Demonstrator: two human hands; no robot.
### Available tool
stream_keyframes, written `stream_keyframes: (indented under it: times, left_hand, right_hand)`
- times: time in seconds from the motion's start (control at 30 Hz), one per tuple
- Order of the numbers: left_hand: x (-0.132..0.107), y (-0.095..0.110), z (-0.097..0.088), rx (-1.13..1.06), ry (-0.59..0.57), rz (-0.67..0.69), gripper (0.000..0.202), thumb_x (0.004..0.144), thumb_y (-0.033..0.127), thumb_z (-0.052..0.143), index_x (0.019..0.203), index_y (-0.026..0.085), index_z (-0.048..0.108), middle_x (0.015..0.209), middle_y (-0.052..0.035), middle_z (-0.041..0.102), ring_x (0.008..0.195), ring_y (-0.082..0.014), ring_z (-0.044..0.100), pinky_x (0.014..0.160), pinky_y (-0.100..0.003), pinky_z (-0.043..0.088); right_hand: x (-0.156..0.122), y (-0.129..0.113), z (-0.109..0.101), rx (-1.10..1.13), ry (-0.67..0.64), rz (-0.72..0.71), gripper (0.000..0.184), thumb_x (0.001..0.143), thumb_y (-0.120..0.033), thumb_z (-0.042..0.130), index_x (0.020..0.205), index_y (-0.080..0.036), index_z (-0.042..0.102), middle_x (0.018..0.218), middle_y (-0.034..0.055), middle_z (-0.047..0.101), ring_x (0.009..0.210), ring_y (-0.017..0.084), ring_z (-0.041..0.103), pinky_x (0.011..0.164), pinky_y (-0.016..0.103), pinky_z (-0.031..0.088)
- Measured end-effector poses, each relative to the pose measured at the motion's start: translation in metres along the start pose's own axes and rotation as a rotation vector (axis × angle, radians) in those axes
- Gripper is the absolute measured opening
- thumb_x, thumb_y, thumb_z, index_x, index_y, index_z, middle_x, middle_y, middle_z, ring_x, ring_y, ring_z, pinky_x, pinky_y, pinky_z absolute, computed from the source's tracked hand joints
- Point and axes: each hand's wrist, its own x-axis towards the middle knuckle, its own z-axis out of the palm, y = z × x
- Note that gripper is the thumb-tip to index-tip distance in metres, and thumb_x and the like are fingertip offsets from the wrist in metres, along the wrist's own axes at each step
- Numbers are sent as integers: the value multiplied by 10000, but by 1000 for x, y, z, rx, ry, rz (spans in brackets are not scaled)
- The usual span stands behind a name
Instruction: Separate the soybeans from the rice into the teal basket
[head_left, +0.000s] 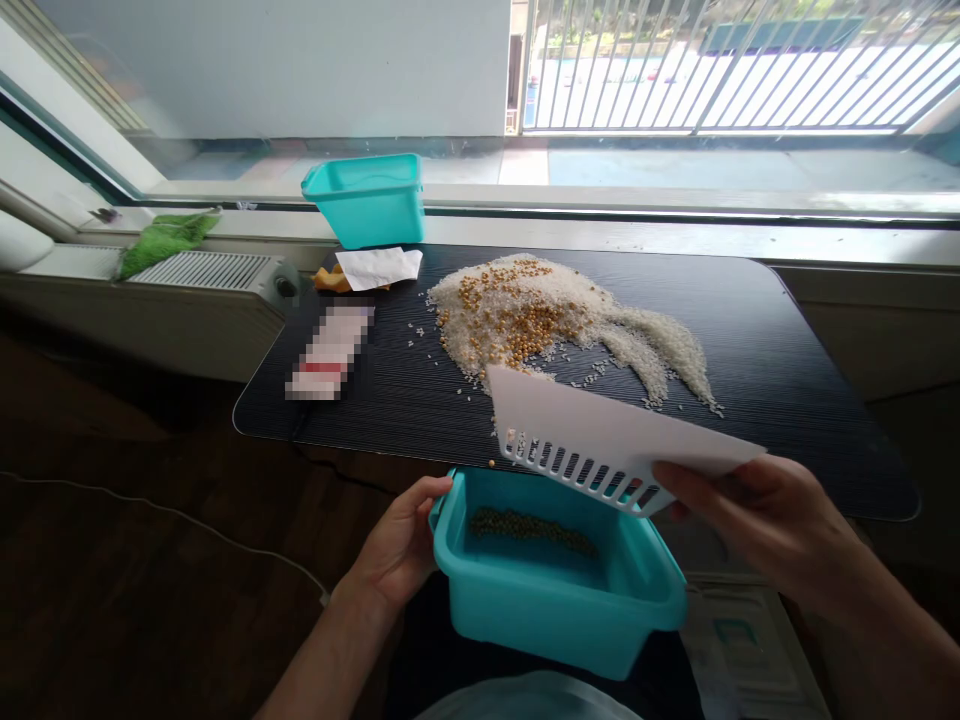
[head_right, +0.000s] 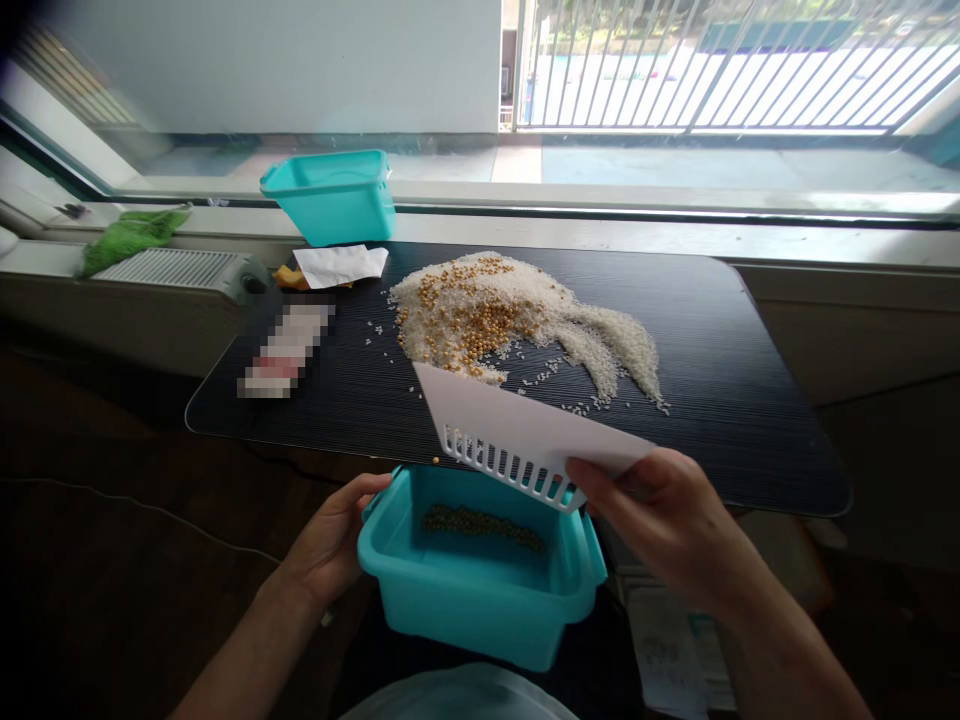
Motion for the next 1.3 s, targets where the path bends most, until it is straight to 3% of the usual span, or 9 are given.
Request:
stream_keyframes:
  times: [0.1, 0.23, 0.6, 0.73, 1.1, 1.3]
  left_hand:
    - [0, 0, -1, -17, -3, 0, 195, 808, 115, 509, 652, 100, 625, 542, -37, 663, 473, -105, 591, 548, -223, 503]
    - [0, 1, -1, -24, 14, 7, 199, 813, 112, 506, 652, 95, 621, 546, -40, 666, 471, -103, 592, 539, -218, 499]
    - [0, 3, -1, -18, 23, 24, 202, 811, 103, 498, 650, 98, 621, 547, -40, 666, 479, -110, 601, 551, -226, 507]
    - [-2, 4, -1, -17, 24, 19, 224, 819, 108, 488, 638, 98, 620, 526, -35, 654, 456, -105, 587, 526, -223, 496]
    - [-1, 5, -3, -15, 2, 23, 214, 817, 110, 492, 663, 86, 639, 555, -51, 674, 485, -116, 609, 564, -233, 514]
    - [0, 5, -4, -18, 8, 20, 215, 811, 109, 499, 640, 95, 628, 534, -40, 658, 462, -110, 592, 533, -227, 502]
  right_hand:
    - [1, -5, 1, 155, 82, 90, 223, 557, -406, 767, 690, -228, 750, 656, 23, 740, 640, 230, 678, 565, 290, 559]
    - [4, -7, 4, 153, 100, 84, 222, 558, -399, 766, 687, -220, 748, 613, 22, 723, 645, 232, 675, 601, 304, 556]
    - [11, -1, 4, 158, 23, 42, 262, 502, -461, 779, 604, -226, 724, 504, 14, 672, 583, 228, 656, 519, 313, 550]
    - [7, -4, 7, 139, 37, 49, 265, 530, -474, 765, 607, -223, 729, 564, 25, 705, 598, 229, 656, 589, 334, 557]
    - [10, 0, 6, 99, 34, 48, 323, 533, -504, 763, 646, -202, 743, 619, 57, 727, 632, 250, 671, 593, 346, 571]
    - [13, 5, -1, 45, -98, 3, 342, 565, -523, 742, 680, -201, 760, 650, 60, 740, 591, 230, 670, 528, 311, 568]
